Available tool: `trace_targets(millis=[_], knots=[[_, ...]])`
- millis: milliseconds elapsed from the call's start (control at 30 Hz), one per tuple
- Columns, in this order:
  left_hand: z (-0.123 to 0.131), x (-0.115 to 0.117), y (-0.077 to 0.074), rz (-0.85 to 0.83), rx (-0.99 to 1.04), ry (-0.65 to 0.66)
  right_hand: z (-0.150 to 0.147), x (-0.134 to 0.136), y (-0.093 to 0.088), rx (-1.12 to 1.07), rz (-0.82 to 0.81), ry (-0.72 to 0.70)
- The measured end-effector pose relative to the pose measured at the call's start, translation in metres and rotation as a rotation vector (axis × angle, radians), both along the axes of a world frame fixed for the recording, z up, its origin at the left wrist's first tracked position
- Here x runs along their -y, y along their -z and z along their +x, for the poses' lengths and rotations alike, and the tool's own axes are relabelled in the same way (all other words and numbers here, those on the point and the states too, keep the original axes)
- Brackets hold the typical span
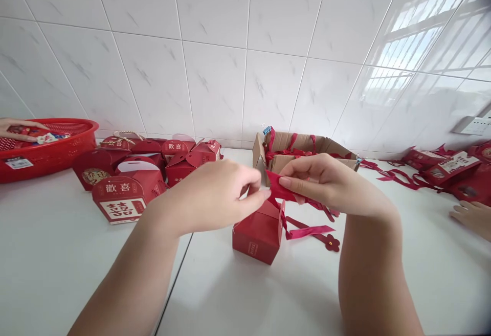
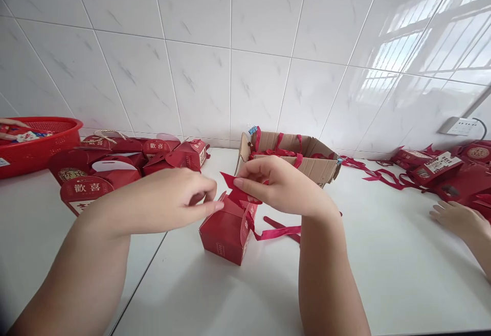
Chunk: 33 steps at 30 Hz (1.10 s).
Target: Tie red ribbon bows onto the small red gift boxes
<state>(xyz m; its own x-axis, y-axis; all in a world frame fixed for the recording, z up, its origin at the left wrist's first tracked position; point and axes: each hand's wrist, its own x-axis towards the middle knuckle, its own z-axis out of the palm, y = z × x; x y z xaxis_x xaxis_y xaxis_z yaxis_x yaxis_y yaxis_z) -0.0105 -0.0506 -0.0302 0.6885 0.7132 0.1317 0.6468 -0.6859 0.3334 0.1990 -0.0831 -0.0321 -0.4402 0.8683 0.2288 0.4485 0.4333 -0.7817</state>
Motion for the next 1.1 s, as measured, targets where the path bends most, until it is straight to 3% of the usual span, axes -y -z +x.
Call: trace_targets(millis=[100, 167, 500, 1100], knots=[[0.004, -0.016, 0.009, -0.191, -0.364, -0.038, -0.003, -0.007, 0.002, 0.018, -0.021, 0.061], [0.007, -0.026, 0.013, -0.247, -0.451, -0.060, -0.008, -0.012, 0.005, -0.020, -0.031, 0.079], [-0.003, -0.052, 0.007, -0.459, -0.448, -0.106, -0.019, -0.049, 0.038, 0.358, -0.159, 0.061], [-0.005, -0.054, 0.007, -0.457, -0.457, -0.100, -0.024, -0.059, 0.044, 0.298, -0.252, 0.055]])
